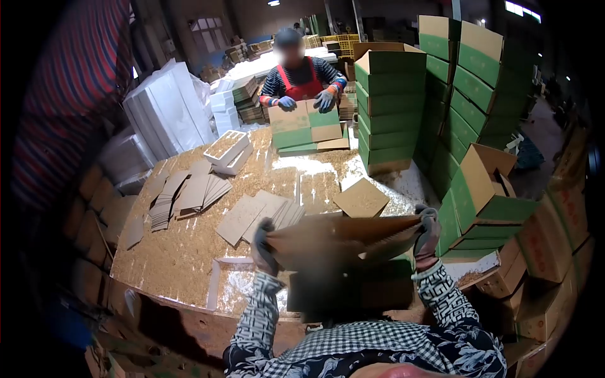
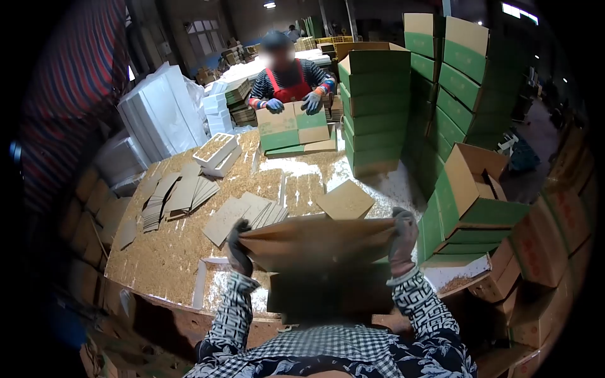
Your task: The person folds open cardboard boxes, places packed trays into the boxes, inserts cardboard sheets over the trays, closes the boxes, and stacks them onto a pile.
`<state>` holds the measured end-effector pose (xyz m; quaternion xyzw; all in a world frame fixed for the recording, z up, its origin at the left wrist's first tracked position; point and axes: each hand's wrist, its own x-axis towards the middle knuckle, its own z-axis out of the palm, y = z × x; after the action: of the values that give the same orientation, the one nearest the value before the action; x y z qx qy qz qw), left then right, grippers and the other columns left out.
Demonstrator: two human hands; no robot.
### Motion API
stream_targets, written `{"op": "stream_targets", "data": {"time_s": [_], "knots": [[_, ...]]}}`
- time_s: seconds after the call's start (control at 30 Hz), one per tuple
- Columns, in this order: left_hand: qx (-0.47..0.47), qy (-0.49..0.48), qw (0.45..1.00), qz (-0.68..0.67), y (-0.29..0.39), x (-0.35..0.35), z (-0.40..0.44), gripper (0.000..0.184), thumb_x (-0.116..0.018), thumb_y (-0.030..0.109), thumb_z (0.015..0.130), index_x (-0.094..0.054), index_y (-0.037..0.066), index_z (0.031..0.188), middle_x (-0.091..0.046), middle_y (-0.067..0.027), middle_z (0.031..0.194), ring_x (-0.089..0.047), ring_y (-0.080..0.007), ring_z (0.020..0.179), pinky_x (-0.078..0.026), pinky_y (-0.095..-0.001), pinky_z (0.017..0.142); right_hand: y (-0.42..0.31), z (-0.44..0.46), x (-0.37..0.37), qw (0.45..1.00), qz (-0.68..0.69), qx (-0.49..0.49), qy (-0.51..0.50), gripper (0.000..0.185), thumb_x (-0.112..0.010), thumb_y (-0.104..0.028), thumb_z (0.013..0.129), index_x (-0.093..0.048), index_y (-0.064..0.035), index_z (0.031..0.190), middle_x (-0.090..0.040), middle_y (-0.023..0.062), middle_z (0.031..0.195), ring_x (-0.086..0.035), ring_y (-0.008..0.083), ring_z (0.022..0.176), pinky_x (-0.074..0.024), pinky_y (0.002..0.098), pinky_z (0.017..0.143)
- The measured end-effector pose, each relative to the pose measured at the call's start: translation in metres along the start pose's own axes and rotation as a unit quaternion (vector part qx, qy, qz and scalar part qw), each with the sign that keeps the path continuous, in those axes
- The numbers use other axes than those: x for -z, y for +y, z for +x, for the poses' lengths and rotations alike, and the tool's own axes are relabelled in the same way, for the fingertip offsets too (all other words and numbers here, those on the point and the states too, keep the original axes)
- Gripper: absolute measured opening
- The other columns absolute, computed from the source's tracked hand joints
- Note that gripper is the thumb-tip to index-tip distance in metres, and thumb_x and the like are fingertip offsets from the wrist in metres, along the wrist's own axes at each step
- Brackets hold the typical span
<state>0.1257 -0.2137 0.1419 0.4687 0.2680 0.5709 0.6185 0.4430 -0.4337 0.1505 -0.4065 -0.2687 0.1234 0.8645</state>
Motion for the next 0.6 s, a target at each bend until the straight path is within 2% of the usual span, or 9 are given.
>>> {"op": "stream_targets", "data": {"time_s": [0.07,0.17,0.2,0.27,0.3,0.4,0.47,0.53,0.6], "knots": [[-0.084,-0.231,0.945,0.217,0.038,-0.061,-0.052,0.048,-0.053,0.036,0.087,-0.056,0.001,0.119,-0.057,-0.0159,0.117,-0.054,-0.0255,0.105,-0.042,-0.0367,0.094,-0.007,0.008,0.004,0.985,-0.141,-0.104,0.001,0.024,-0.054,-0.005,0.08,-0.05,-0.0025,0.103,-0.053,0.0077,0.101,-0.05,0.0149,0.09,-0.0413,0.0329,0.089],[-0.284,-0.576,0.645,0.415,0.059,-0.122,-0.104,0.053,-0.067,0.034,0.07,-0.061,0.005,0.114,-0.059,-0.0195,0.116,-0.051,-0.0332,0.111,-0.038,-0.0469,0.099,0.029,0.011,0.014,0.922,-0.361,0.092,-0.102,0.064,-0.063,-0.011,0.07,-0.037,-0.0017,0.128,-0.044,0.0186,0.118,-0.048,0.0296,0.108,-0.0415,0.0393,0.096],[-0.179,-0.64,0.66,0.351,0.041,-0.124,-0.118,0.054,-0.066,0.033,0.07,-0.06,0.005,0.117,-0.063,-0.0182,0.109,-0.053,-0.0326,0.11,-0.038,-0.0479,0.098,0.025,0.012,0.009,0.837,-0.501,0.186,-0.12,0.068,-0.065,-0.012,0.069,-0.036,-0.0017,0.13,-0.043,0.0217,0.12,-0.047,0.0342,0.11,-0.0415,0.0409,0.096],[-0.065,-0.724,0.58,0.367,0.033,-0.123,-0.115,0.05,-0.058,0.031,0.074,-0.059,0.007,0.118,-0.061,-0.0167,0.112,-0.052,-0.0335,0.112,-0.043,-0.0442,0.096,0.016,0.018,0.006,0.836,-0.483,0.164,-0.202,0.07,-0.069,-0.018,0.069,-0.039,-0.0018,0.13,-0.042,0.0251,0.119,-0.047,0.0387,0.108,-0.0415,0.0426,0.096],[-0.004,-0.64,0.663,0.388,0.029,-0.101,-0.098,0.047,-0.059,0.028,0.074,-0.059,0.005,0.115,-0.062,-0.0162,0.108,-0.054,-0.0301,0.109,-0.043,-0.0415,0.096,0.017,0.016,0.004,0.861,-0.438,0.063,-0.251,0.073,-0.074,-0.016,0.068,-0.041,-0.0025,0.132,-0.047,0.0222,0.124,-0.046,0.0381,0.113,-0.0344,0.0465,0.101],[0.087,-0.172,0.964,0.184,0.021,-0.061,-0.091,0.036,-0.061,0.022,0.077,-0.061,-0.001,0.105,-0.063,-0.0118,0.102,-0.058,-0.0208,0.098,-0.045,-0.0344,0.091,-0.014,0.002,-0.025,0.83,-0.508,0.037,-0.227,0.07,-0.078,-0.029,0.07,-0.046,-0.003,0.128,-0.046,0.0228,0.111,-0.048,0.0361,0.101,-0.0393,0.0474,0.092],[0.078,-0.084,0.975,0.188,0.0,-0.023,-0.091,0.031,-0.062,0.025,0.081,-0.061,0.0,0.099,-0.062,-0.0069,0.099,-0.058,-0.0169,0.091,-0.045,-0.0301,0.084,0.013,-0.011,-0.035,0.781,-0.552,0.222,-0.188,0.074,-0.078,-0.039,0.069,-0.047,-0.0037,0.127,-0.042,0.0228,0.109,-0.046,0.0356,0.098,-0.0397,0.0468,0.088],[0.084,-0.128,0.963,0.22,-0.007,-0.009,-0.081,0.028,-0.062,0.028,0.084,-0.061,0.002,0.095,-0.061,-0.0043,0.092,-0.056,-0.0154,0.083,-0.044,-0.0289,0.076,0.037,-0.006,-0.051,0.734,-0.61,0.229,-0.192,0.068,-0.075,-0.04,0.071,-0.05,-0.0047,0.123,-0.042,0.022,0.112,-0.044,0.0347,0.102,-0.0417,0.0426,0.085],[0.15,-0.026,0.969,0.193,0.014,-0.043,-0.08,0.019,-0.072,0.017,0.081,-0.061,0.002,0.088,-0.061,-0.0026,0.086,-0.056,-0.0117,0.08,-0.045,-0.026,0.069,0.027,0.016,-0.06,0.782,-0.547,0.167,-0.246,0.062,-0.076,-0.031,0.072,-0.051,-0.0038,0.122,-0.043,0.0213,0.113,-0.046,0.0351,0.102,-0.0422,0.0427,0.087]]}}
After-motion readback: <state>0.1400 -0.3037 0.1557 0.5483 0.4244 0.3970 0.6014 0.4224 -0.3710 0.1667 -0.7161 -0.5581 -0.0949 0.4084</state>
